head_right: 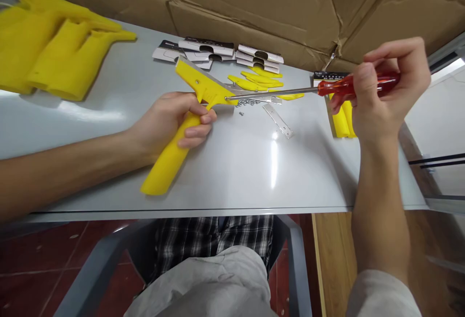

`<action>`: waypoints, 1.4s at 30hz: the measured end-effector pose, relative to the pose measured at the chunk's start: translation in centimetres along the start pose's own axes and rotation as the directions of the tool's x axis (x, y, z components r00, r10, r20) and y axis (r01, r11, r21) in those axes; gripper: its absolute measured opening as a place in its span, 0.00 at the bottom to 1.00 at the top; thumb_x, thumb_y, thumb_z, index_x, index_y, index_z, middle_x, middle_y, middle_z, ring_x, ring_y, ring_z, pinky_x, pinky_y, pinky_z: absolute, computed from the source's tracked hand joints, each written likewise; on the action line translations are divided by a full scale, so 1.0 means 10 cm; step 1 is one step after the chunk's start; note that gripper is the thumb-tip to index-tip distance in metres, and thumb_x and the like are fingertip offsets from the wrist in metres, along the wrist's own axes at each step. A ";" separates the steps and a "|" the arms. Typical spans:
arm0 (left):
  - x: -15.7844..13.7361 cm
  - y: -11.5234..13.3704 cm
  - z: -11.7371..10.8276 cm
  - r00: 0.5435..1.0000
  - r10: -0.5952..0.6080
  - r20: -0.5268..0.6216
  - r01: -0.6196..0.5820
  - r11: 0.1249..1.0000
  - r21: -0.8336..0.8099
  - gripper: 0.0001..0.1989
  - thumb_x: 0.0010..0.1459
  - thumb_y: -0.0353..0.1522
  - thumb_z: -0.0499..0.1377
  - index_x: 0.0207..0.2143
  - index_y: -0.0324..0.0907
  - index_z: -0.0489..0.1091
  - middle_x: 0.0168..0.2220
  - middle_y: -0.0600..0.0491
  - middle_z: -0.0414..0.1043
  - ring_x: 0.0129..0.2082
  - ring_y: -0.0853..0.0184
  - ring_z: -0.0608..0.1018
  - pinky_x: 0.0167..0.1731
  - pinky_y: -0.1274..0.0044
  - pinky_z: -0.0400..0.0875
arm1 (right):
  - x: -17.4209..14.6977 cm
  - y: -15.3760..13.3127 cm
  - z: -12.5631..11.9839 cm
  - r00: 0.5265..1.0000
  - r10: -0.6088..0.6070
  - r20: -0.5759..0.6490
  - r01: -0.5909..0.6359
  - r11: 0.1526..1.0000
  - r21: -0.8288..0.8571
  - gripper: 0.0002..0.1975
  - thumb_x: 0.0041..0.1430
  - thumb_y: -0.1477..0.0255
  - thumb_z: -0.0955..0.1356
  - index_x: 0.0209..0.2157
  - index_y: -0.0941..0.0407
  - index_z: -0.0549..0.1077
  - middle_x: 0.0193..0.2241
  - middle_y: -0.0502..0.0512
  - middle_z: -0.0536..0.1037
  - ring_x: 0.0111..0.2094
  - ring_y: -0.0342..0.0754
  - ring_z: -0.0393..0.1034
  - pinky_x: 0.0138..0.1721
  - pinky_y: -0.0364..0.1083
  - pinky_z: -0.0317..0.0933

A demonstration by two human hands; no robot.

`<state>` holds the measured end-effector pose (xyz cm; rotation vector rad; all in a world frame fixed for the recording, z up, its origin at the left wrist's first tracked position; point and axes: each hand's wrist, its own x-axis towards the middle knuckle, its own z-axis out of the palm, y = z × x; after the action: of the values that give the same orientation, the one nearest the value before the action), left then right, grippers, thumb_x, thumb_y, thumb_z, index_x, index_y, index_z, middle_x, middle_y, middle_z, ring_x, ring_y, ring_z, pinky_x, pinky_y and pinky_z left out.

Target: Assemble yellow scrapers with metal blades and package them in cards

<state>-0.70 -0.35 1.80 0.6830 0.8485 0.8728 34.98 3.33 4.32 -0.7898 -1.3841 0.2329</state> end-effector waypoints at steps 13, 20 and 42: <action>0.01 0.00 0.00 1.000 -0.014 0.007 0.014 0.999 -0.032 0.10 0.45 0.23 0.63 0.28 0.42 0.65 0.23 0.53 0.71 0.11 0.76 0.63 0.07 0.82 0.56 | -0.03 0.05 0.09 0.979 -0.191 0.065 0.187 0.981 0.053 0.21 0.57 0.51 0.81 0.37 0.51 0.76 0.20 0.43 0.69 0.11 0.41 0.61 0.09 0.40 0.49; 0.02 0.00 -0.02 1.000 -0.013 0.015 0.014 0.999 -0.029 0.11 0.45 0.23 0.63 0.28 0.42 0.65 0.22 0.53 0.71 0.11 0.76 0.63 0.07 0.82 0.55 | 0.01 0.06 0.02 0.971 -0.195 0.139 0.165 0.966 0.197 0.30 0.38 0.55 0.87 0.42 0.48 0.81 0.37 0.45 0.80 0.22 0.38 0.72 0.13 0.37 0.64; 0.02 0.01 -0.01 1.000 -0.025 0.001 0.025 0.999 -0.027 0.11 0.45 0.23 0.62 0.28 0.43 0.64 0.22 0.54 0.71 0.10 0.76 0.62 0.07 0.82 0.55 | -0.04 -0.03 0.06 0.989 -0.115 0.096 0.118 0.992 -0.031 0.30 0.44 0.44 0.83 0.40 0.47 0.77 0.28 0.45 0.72 0.17 0.42 0.65 0.11 0.43 0.55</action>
<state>-0.80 -0.14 1.78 0.6477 0.8422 0.8598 34.25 3.10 4.23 -0.7334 -1.5222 0.1553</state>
